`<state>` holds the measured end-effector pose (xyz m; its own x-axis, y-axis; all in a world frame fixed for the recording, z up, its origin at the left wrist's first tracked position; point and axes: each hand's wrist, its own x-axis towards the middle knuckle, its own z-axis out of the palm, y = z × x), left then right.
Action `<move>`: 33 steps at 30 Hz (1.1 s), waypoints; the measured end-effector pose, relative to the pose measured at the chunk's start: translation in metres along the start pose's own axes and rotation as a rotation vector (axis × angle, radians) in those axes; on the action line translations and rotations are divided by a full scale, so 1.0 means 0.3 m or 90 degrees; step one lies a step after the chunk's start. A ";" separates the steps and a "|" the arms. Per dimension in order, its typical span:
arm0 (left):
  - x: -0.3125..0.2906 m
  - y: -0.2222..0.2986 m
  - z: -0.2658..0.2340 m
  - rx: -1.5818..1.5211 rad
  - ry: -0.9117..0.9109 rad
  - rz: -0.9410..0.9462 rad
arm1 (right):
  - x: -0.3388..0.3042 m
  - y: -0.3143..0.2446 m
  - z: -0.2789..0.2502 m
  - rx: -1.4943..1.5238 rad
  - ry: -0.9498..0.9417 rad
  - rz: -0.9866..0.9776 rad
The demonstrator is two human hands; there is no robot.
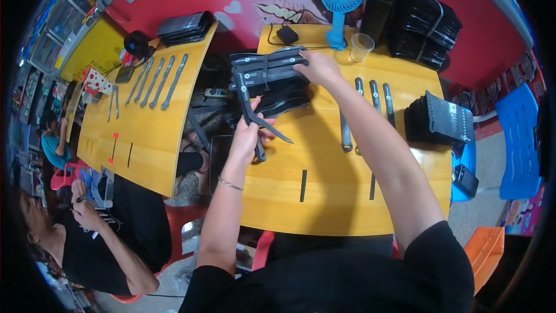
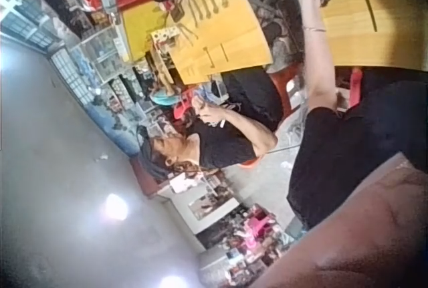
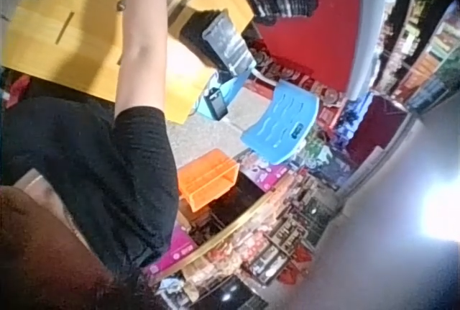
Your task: The person is assembling black storage straps by attaching small bands or fasteners to them.
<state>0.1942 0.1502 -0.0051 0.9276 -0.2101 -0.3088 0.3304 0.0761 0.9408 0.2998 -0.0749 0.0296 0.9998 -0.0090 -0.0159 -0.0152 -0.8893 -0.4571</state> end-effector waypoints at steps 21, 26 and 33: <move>-0.199 0.114 0.085 -0.044 0.023 0.049 | 0.024 0.150 0.019 -0.147 0.105 0.030; -0.260 0.099 0.159 -0.154 0.024 0.055 | -0.180 0.054 -0.128 0.137 0.127 -0.098; -0.342 0.079 0.252 -0.284 -0.026 0.003 | -0.758 -0.083 -0.229 0.369 0.054 -0.446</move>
<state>0.0935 0.0998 0.0595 0.9248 -0.2464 -0.2898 0.3768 0.4887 0.7869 0.0736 -0.0822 0.1056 0.7796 0.3925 0.4880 0.6154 -0.3358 -0.7131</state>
